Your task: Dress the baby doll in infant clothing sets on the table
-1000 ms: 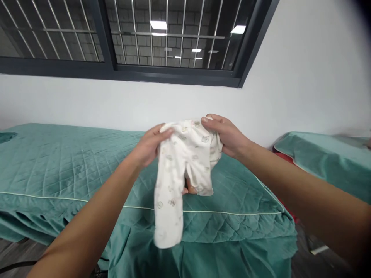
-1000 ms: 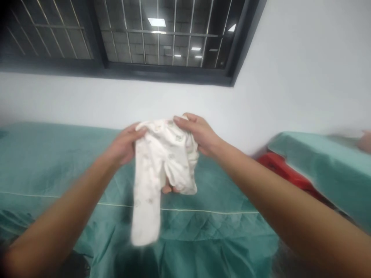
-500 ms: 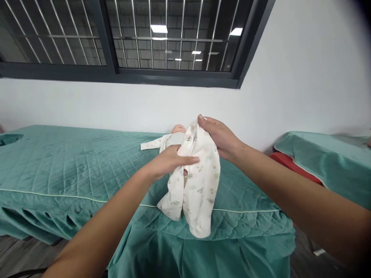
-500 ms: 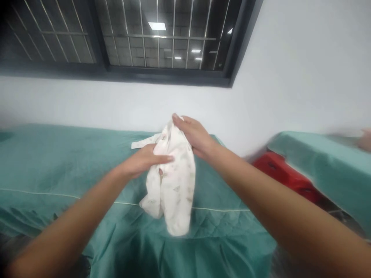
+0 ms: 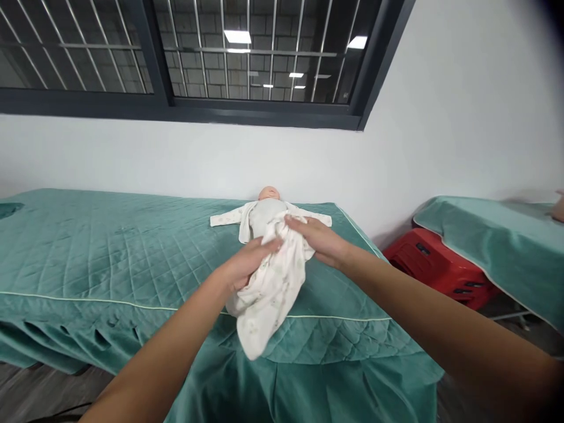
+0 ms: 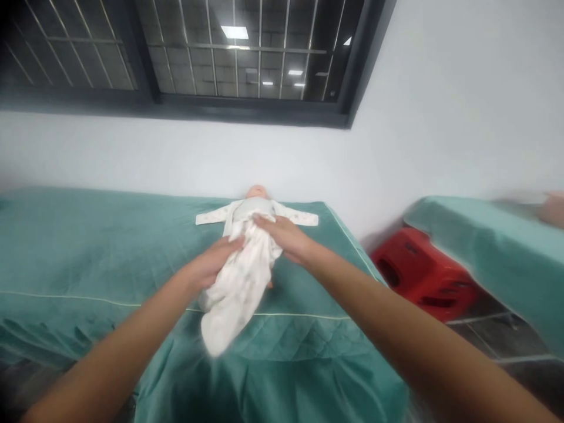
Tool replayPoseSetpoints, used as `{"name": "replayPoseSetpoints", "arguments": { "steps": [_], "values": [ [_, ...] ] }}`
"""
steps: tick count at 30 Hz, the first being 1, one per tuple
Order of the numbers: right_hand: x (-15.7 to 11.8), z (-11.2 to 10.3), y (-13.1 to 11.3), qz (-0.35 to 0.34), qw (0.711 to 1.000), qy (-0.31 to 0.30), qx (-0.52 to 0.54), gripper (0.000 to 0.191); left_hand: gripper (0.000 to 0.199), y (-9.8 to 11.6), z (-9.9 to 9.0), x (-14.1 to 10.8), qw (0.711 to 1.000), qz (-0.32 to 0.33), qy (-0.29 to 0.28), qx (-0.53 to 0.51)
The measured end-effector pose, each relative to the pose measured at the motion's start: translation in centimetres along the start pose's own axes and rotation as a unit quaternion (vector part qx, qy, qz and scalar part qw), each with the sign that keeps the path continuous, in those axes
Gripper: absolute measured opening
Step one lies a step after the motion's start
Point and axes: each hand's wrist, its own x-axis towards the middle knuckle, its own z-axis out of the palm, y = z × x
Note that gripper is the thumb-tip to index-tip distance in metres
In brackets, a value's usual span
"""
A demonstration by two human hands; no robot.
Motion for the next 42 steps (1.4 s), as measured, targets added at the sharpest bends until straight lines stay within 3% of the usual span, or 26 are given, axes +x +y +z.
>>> {"name": "replayPoseSetpoints", "arguments": {
  "steps": [3,5,10,12,14,17,19,21,24,28,30,32,38,42],
  "values": [
    [0.5,-0.4,0.4,0.001,0.995,0.046,0.085,0.044,0.060,-0.7,-0.7,-0.5,0.997,-0.029,-0.036,0.061],
    [0.2,-0.7,1.0,0.037,0.996,0.026,0.075,0.045,0.058,-1.0,-1.2,-0.3,0.998,-0.010,-0.035,0.059],
    [-1.6,-0.9,2.6,0.119,0.978,-0.169,-0.026,0.051,0.044,-1.4,-2.1,1.2,0.998,0.044,0.034,0.010],
    [-1.9,-0.6,3.0,0.126,0.970,-0.198,-0.070,0.051,0.041,-1.5,-2.1,1.6,0.998,0.041,0.045,0.009],
    [-1.8,-0.3,3.2,0.113,0.978,-0.160,-0.077,0.048,0.042,-1.8,-1.9,1.7,0.998,0.036,0.052,-0.004],
    [-1.2,0.0,3.4,0.068,0.997,-0.040,-0.008,0.046,0.048,-2.7,-1.3,1.3,0.998,0.027,0.054,-0.033],
    [-0.7,0.1,3.2,0.043,0.997,0.032,0.056,0.042,0.052,-3.4,-0.9,1.0,0.998,0.014,0.030,-0.045],
    [-0.3,0.0,2.9,0.029,0.991,0.065,0.115,0.038,0.059,-3.9,-0.6,0.9,0.999,-0.006,-0.011,-0.043],
    [-0.3,-0.4,2.7,0.029,0.987,0.043,0.154,0.039,0.066,-3.9,-0.8,1.2,0.999,0.001,-0.028,-0.037],
    [-1.6,-0.6,3.2,0.075,0.993,-0.056,0.075,0.046,0.052,-3.2,-1.9,2.0,0.994,0.059,0.044,-0.080],
    [-2.3,-0.5,3.7,0.106,0.985,-0.132,0.021,0.047,0.045,-3.2,-2.2,2.2,0.992,0.065,0.073,-0.085],
    [-2.5,-0.2,4.1,0.120,0.980,-0.156,-0.010,0.047,0.044,-3.5,-2.3,2.3,0.991,0.057,0.088,-0.086],
    [-1.0,-2.1,5.0,0.055,0.997,0.002,0.045,0.041,0.047,-5.7,-1.5,2.7,0.996,0.000,0.082,-0.026],
    [-0.4,-4.4,5.3,0.026,0.997,0.040,0.063,0.039,0.057,-6.3,-0.9,3.8,0.999,-0.009,0.045,-0.014]
  ]
}}
